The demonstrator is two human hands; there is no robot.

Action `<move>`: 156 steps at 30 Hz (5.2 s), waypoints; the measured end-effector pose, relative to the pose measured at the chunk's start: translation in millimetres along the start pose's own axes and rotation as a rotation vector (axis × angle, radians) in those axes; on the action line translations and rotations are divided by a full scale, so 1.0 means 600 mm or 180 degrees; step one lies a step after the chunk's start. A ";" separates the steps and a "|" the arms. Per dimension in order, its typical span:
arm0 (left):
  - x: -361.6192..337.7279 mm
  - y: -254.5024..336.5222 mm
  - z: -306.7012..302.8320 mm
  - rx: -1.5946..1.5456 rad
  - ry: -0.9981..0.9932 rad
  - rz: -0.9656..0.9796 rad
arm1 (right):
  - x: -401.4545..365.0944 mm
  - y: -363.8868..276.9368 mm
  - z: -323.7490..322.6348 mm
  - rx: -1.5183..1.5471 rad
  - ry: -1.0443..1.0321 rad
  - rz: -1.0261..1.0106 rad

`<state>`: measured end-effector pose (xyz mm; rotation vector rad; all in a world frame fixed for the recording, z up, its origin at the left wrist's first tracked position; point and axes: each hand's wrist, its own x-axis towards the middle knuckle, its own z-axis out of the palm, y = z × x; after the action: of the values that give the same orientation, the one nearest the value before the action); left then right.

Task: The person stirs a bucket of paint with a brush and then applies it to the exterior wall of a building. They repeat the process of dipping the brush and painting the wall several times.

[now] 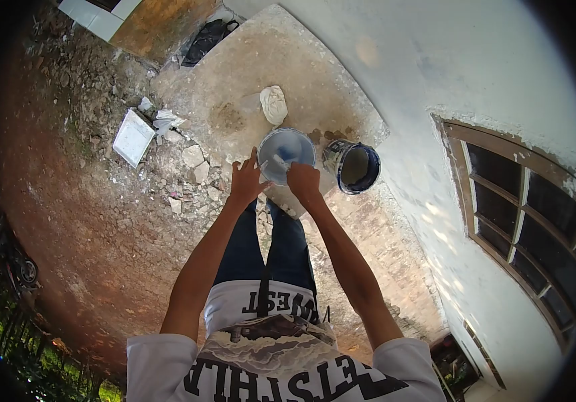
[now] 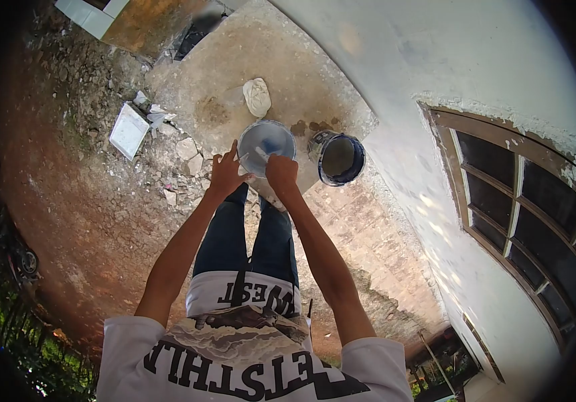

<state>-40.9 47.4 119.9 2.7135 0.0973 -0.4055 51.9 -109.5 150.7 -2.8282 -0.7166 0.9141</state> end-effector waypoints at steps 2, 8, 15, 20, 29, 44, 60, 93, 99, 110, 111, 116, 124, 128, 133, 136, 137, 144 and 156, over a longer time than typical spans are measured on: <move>-0.002 0.005 0.004 0.0016 -0.0065 -0.0075 | -0.002 -0.003 -0.012 0.0006 0.0236 0.0193; -0.005 0.018 -0.010 -0.0165 -0.0164 -0.0260 | 0.042 0.001 0.049 0.0051 0.0567 0.0370; -0.008 0.021 -0.007 -0.0161 0.0044 -0.0283 | 0.012 -0.011 0.053 -0.0441 0.0234 -0.0630; -0.005 0.012 0.006 -0.0299 0.0040 -0.0367 | -0.001 0.003 0.002 -0.0430 0.0082 -0.0510; 0.001 0.019 -0.022 -0.0297 -0.0393 -0.0492 | 0.045 -0.002 0.057 -0.0337 0.0416 0.0065; 0.000 0.007 -0.007 -0.2004 0.0325 -0.0564 | -0.007 0.022 0.006 -0.0305 0.0262 0.0071; 0.007 0.034 -0.042 -0.3513 0.0050 -0.1911 | -0.160 -0.012 -0.053 0.0602 0.0224 0.0902; -0.161 0.396 -0.264 -0.2633 0.0001 -0.0465 | -0.502 0.112 -0.225 0.2240 0.1290 0.0709; -0.178 0.519 -0.244 -0.3043 0.0194 -0.0545 | -0.607 0.218 -0.258 0.1497 0.1699 0.0914; -0.165 0.723 -0.169 -0.2563 0.0214 -0.0071 | -0.644 0.350 -0.176 0.0597 0.1542 0.0964; -0.164 0.734 -0.158 -0.2549 0.0207 -0.0066 | -0.652 0.358 -0.181 0.0784 0.1392 0.0808; -0.157 0.768 -0.108 -0.2406 0.0109 0.0230 | -0.707 0.410 -0.203 0.1760 0.1230 0.0751; -0.150 0.813 -0.126 -0.3151 0.0035 -0.0206 | -0.778 0.478 -0.223 0.2127 0.1711 0.1431; -0.156 0.830 -0.146 -0.3065 -0.0052 -0.0127 | -0.766 0.487 -0.208 0.1369 0.2055 0.1640; -0.157 0.824 -0.138 -0.2853 -0.0081 -0.0027 | -0.734 0.463 -0.209 0.0717 0.2036 0.1743; -0.155 0.824 -0.146 -0.2740 -0.0226 0.0143 | -0.710 0.438 -0.203 0.0506 0.2156 0.1369; -0.152 0.822 -0.150 -0.2425 -0.0098 0.0463 | -0.708 0.430 -0.202 0.0512 0.2200 0.1440; -0.118 0.801 -0.172 -0.2797 -0.0210 0.0881 | -0.733 0.392 -0.193 0.0569 0.2080 0.1352; -0.118 0.797 -0.197 -0.2927 -0.0667 0.0966 | -0.746 0.411 -0.244 -0.0132 0.2721 0.1298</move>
<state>-17.2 -346.9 422.7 1.7353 -0.1524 -0.4148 -82.7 -524.0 455.3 -3.0091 -0.0472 -0.3366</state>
